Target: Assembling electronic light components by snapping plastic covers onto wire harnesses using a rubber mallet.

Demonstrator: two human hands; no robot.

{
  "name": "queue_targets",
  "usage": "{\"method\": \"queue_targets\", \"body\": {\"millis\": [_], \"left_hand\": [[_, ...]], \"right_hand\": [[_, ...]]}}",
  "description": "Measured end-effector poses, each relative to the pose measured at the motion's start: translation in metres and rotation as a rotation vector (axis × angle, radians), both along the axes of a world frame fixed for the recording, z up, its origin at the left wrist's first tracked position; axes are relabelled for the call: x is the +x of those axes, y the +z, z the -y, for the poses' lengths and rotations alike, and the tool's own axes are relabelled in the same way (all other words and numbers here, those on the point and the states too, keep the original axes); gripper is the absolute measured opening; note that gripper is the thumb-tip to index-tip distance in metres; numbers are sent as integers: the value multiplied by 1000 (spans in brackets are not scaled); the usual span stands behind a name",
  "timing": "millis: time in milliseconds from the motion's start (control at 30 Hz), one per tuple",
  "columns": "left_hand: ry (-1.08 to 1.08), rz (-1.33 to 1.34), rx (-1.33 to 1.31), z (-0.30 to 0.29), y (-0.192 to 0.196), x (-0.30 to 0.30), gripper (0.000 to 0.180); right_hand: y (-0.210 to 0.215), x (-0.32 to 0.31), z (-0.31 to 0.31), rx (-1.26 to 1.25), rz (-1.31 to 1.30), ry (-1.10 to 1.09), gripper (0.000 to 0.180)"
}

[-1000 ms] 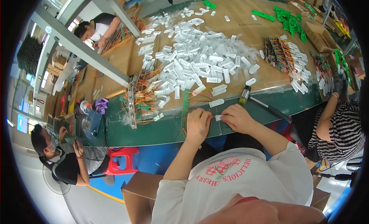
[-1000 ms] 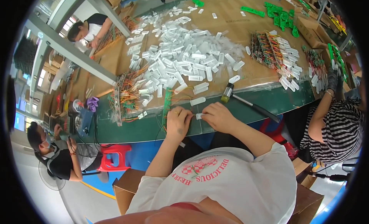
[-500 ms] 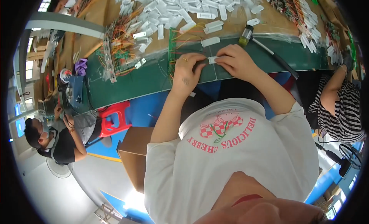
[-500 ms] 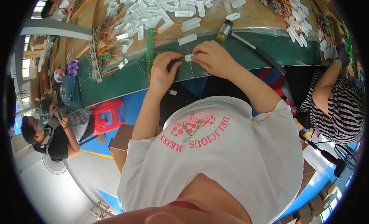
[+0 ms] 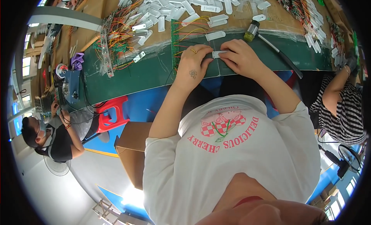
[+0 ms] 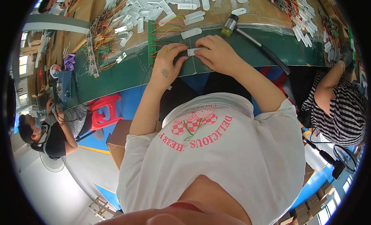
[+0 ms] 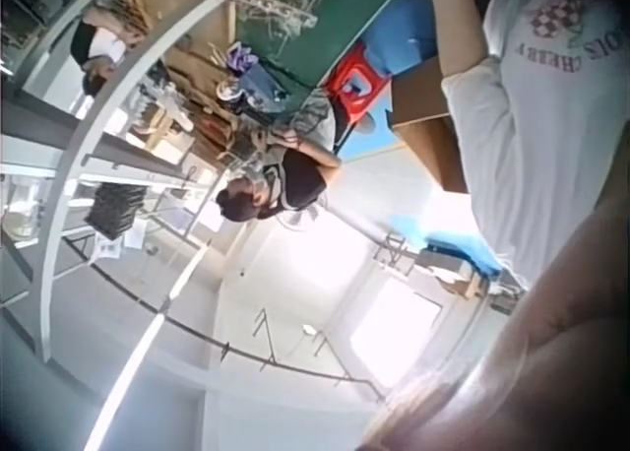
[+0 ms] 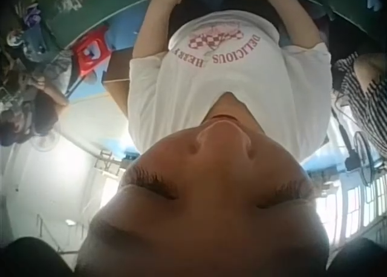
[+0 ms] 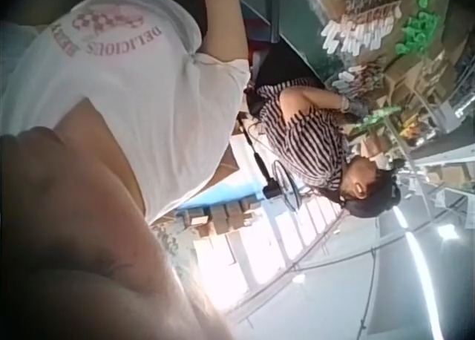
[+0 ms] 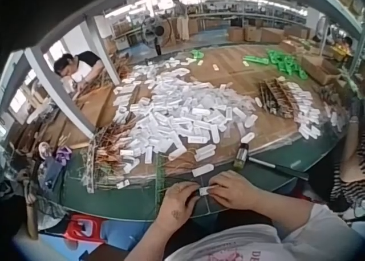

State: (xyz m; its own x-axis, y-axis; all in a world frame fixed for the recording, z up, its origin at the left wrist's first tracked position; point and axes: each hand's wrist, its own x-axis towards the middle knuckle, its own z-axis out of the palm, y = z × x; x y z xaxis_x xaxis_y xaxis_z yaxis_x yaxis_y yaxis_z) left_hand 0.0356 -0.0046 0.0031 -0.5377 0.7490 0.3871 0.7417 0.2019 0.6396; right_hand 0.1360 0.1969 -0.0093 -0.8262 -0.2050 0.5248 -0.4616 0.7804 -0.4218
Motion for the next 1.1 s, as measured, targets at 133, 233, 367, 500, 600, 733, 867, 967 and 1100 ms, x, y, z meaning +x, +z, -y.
{"method": "queue_targets", "body": {"millis": [133, 233, 367, 500, 600, 733, 867, 967, 1100], "left_hand": [[-53, -42, 16, -3, -2, -4, 29], [-89, -52, 37, -5, -4, -6, 30], [-113, -28, 46, -8, -2, -7, 31], [-84, 10, 18, -8, -3, -5, 31], [-55, 21, -11, -4, -2, -5, 31], [-30, 74, -37, -4, 1, -4, 32], [-45, 52, -24, -5, 2, -4, 31], [-52, 72, -13, -4, -1, -1, 31], [-62, 81, -15, -3, -2, -2, 32]], "right_hand": [[0, -2, -3, 34, 14, -5, 16], [0, -2, -5, 24, 14, 2, 17], [2, -2, -8, 25, 24, 1, 18], [6, 0, -11, 23, 46, 6, 24], [20, 2, -22, 49, -48, -66, 24], [29, -15, -77, 9, -72, -494, 18], [24, -65, -131, 272, 64, -333, 17], [33, -85, -142, 468, 127, -202, 15], [32, -97, -150, 558, 118, -123, 10]]}}
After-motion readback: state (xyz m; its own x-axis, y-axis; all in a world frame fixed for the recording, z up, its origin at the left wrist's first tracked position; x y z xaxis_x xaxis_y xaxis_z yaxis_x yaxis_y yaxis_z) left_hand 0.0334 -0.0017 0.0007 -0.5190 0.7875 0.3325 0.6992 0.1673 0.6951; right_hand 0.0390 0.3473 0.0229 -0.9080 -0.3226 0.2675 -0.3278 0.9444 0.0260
